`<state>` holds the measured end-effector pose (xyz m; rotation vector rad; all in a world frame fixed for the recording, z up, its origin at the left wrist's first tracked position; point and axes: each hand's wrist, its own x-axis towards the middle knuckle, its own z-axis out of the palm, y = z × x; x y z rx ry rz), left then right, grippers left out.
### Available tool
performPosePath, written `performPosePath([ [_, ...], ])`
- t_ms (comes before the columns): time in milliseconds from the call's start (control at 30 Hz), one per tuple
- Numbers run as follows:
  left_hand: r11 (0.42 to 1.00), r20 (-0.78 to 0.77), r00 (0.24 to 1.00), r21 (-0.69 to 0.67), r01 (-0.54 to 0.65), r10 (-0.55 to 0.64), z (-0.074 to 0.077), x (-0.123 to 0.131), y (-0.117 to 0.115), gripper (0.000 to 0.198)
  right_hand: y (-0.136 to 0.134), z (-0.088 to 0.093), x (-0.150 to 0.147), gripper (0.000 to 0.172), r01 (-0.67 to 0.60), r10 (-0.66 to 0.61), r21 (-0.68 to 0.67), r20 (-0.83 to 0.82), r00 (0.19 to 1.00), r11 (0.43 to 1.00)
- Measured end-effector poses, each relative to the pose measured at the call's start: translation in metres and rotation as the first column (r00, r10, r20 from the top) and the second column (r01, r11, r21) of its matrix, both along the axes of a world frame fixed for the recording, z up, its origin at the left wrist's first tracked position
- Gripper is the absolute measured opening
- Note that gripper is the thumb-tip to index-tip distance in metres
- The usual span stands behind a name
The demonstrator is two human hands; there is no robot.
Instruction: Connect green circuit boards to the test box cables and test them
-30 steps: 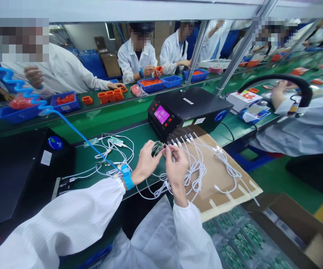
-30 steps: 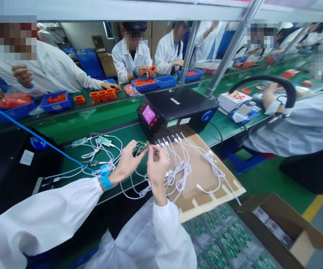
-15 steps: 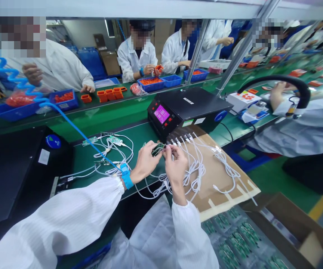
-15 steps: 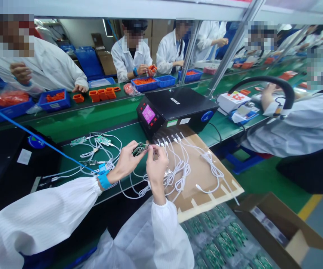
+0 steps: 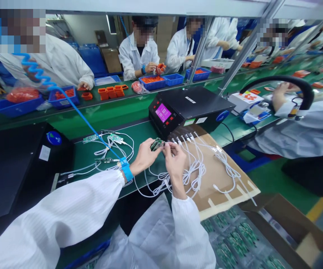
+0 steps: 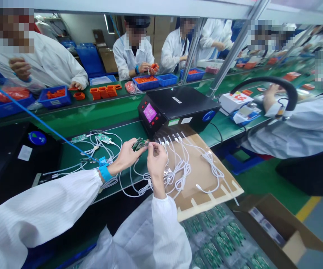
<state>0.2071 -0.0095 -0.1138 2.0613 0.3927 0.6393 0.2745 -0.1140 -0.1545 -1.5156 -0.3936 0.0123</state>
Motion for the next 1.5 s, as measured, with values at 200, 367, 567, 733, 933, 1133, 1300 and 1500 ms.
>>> performPosePath([
  [200,0.932,-0.013,0.987,-0.326,-0.158,0.163,-0.004,-0.003,0.014,0.020,0.014,-0.013,0.019,0.035,-0.110,0.108,-0.082,-0.030,0.994,0.991],
  [367,0.733,-0.128,0.962,-0.626,-0.267,0.242,0.007,-0.006,0.025,0.011,0.024,-0.028,0.031,0.027,-0.104,0.111,-0.247,0.015,0.994,0.963],
  [567,0.462,-0.269,0.961,-0.846,-0.265,0.058,0.010,-0.006,0.029,0.023,-0.005,-0.015,0.013,0.032,-0.051,0.182,-0.425,0.272,0.945,0.904],
  [733,0.446,-0.258,0.966,-0.863,-0.237,0.013,0.015,-0.009,0.021,0.013,-0.079,0.003,-0.030,0.029,0.075,0.145,-0.528,0.363,0.921,0.846],
  [933,0.486,-0.317,0.946,-0.838,-0.248,-0.065,0.025,-0.012,0.003,0.011,-0.111,-0.030,-0.068,0.027,0.135,0.254,-0.653,0.466,0.847,0.746],
  [1133,0.503,-0.305,0.947,-0.837,-0.216,-0.102,0.030,-0.017,-0.018,0.014,-0.109,-0.029,-0.070,0.016,0.072,0.248,-0.577,0.457,0.854,0.814],
  [1300,0.548,-0.270,0.959,-0.816,-0.182,-0.084,0.032,-0.017,-0.031,0.008,-0.114,-0.011,-0.067,0.013,0.078,0.135,-0.442,0.432,0.892,0.894],
  [1500,0.527,-0.179,0.982,-0.842,-0.119,-0.065,0.029,-0.009,-0.044,0.010,-0.112,-0.009,-0.067,0.012,0.114,0.087,-0.362,0.496,0.864,0.925],
])
